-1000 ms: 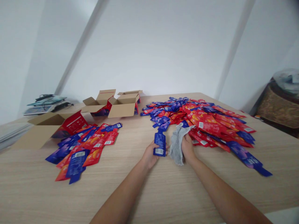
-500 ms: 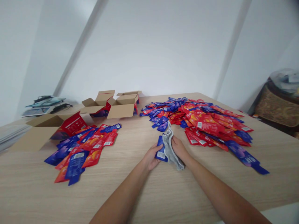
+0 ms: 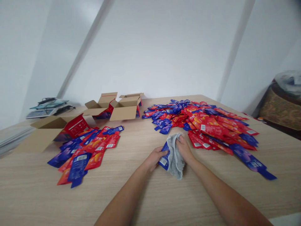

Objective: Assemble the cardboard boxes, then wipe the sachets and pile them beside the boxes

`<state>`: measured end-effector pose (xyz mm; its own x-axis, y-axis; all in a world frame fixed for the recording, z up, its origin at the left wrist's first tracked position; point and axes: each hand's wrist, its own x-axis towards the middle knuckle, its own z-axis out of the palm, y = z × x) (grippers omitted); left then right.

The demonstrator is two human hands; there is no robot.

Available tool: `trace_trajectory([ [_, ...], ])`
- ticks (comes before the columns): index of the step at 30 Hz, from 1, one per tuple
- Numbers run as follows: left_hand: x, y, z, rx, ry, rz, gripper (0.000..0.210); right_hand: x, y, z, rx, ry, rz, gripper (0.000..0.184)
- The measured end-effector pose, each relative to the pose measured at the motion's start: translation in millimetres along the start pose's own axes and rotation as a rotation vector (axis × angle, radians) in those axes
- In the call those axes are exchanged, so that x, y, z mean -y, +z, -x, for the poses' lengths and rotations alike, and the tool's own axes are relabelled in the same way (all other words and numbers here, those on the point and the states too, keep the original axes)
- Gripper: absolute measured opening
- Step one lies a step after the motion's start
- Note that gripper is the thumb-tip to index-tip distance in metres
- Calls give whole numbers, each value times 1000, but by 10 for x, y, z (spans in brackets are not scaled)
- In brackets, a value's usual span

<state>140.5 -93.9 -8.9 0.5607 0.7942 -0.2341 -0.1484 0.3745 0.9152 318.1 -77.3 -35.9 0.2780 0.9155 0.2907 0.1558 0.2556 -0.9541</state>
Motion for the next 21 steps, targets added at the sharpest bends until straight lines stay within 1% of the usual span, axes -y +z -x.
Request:
trace_trajectory([
  [1,-45,-80,-5,-66,15,-48,37,0,-48,-15,-40,-1,16,24],
  [2,-94,-174,-7,-165,51,-118,38,4,-104,-30,-89,1,41,24],
  [3,-143,-276,-7,-296,113,-212,39,12,-161,-46,-142,8,80,24],
  [5,-217,-464,4,-588,304,-468,47,44,-257,-67,-227,27,202,25],
  [6,-231,-534,11,-701,396,-611,52,66,-283,-68,-250,32,277,26],
  [7,-227,-582,17,-765,463,-746,57,91,-289,-60,-257,27,348,27],
  [8,-205,-608,19,-777,492,-856,59,118,-275,-42,-248,7,409,30],
  [9,-171,-617,16,-753,485,-939,59,145,-241,-13,-221,-28,462,34],
  [11,-92,-615,-6,-664,423,-1050,53,196,-137,76,-103,-126,547,42],
  [13,-52,-647,-39,-622,349,-1163,45,234,-25,188,100,-241,633,44],
  [15,-91,-764,-58,-623,270,-1312,41,258,53,290,317,-329,728,46],
  [16,-140,-859,-54,-627,232,-1388,40,265,74,328,401,-353,774,47],
  [18,-275,-1110,-6,-616,176,-1527,42,270,85,368,503,-355,849,49],
  [21,-486,-1574,176,-537,148,-1679,54,267,70,360,541,-318,881,48],
])
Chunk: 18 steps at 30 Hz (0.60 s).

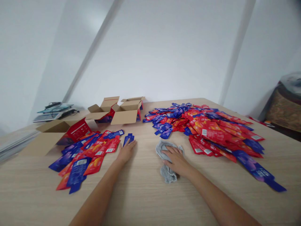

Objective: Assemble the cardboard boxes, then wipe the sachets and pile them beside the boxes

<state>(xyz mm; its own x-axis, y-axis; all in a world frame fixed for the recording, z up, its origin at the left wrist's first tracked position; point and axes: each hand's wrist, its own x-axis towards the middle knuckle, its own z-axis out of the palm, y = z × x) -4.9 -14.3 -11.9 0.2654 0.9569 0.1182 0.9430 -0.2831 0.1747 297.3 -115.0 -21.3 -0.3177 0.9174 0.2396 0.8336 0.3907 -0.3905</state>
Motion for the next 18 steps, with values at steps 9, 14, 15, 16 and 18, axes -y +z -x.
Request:
trace_trajectory([
  [9,1093,-345,325,-27,-41,-325,72,0,47,-34,-76,96,35,43],
  [14,1127,-371,288,-80,-79,-411,64,-82,31,-40,-151,240,107,41],
  [15,1074,-356,244,-96,-84,-410,60,-106,25,-46,-167,276,125,41],
  [16,991,-333,188,-111,-80,-400,57,-129,22,-53,-181,312,143,41],
  [18,728,-256,44,-133,-54,-349,50,-164,25,-71,-198,371,173,41],
])
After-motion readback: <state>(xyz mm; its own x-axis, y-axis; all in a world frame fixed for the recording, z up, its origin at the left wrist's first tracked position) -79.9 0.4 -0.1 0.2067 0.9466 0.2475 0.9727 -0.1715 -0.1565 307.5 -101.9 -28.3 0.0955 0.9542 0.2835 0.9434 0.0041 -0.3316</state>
